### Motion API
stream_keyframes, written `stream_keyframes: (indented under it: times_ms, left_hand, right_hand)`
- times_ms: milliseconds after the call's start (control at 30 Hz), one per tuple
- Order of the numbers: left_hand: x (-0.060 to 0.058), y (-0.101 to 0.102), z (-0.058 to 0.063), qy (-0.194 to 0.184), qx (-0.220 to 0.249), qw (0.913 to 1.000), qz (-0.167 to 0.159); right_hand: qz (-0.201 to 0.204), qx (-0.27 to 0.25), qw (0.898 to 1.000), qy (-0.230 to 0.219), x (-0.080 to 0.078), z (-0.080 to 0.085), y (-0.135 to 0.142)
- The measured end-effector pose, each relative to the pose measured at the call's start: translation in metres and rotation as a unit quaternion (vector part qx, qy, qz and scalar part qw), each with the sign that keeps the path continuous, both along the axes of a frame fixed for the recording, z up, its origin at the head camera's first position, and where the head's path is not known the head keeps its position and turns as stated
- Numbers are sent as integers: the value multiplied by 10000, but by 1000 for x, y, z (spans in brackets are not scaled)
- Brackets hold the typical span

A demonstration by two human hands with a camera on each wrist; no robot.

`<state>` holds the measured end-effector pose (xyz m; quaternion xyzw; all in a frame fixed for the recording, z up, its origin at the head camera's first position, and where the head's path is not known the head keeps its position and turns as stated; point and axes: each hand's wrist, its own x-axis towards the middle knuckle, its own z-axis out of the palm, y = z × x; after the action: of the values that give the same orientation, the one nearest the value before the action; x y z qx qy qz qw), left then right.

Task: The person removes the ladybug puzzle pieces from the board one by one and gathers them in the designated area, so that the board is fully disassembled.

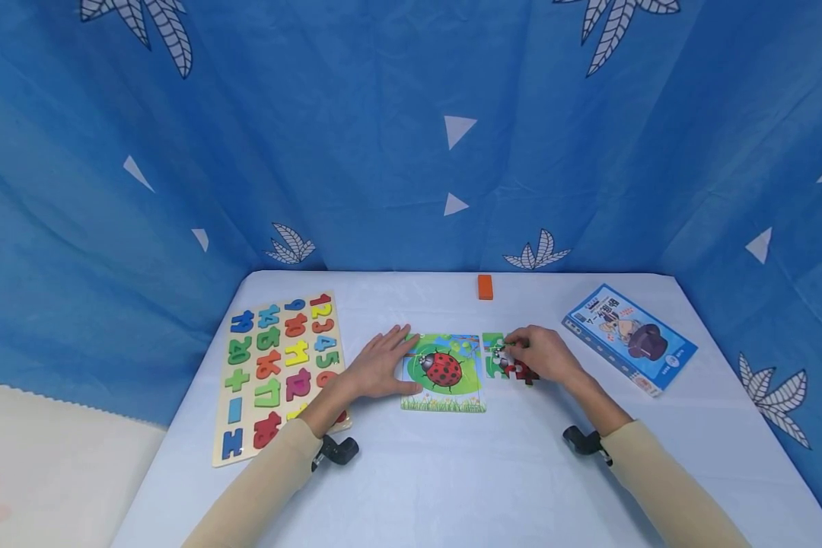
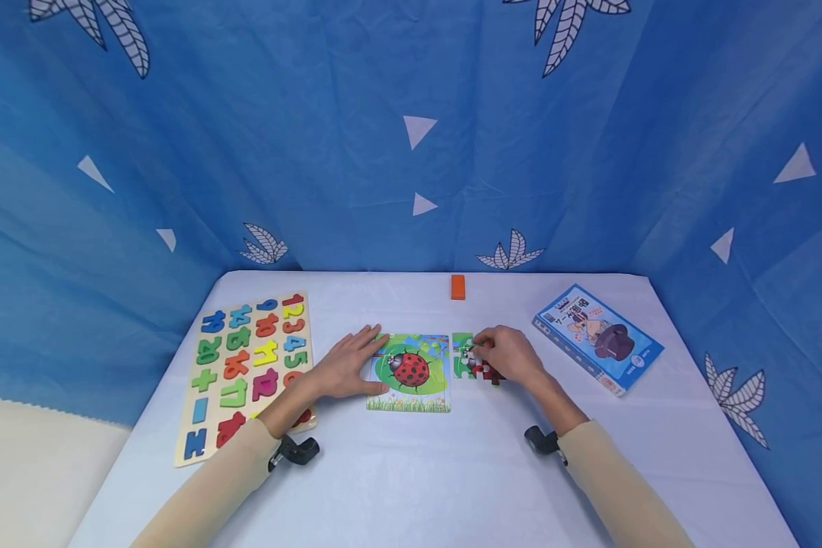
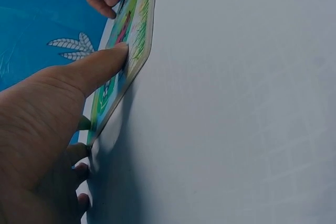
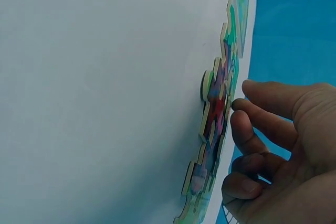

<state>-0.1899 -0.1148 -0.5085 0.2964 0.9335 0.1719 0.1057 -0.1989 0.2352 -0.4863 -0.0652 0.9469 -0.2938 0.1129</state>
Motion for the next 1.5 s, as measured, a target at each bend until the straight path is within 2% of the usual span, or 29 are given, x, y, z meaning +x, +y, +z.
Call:
stream_keyframes:
  times_ms: [833,1167,1500]
  left_hand:
    - [0,1,-3,-41,-66,10000,55]
    - [1,1,-1,-61,-72,9999,77]
    - [1,0,0,-63,-38,10000,35]
  right_hand:
    - [117,385,9992,48,-8,-4,-8]
    - [83,393,9992,-48,-10,-3,-8]
    - [139,361,9992,42,-8,-4,-5]
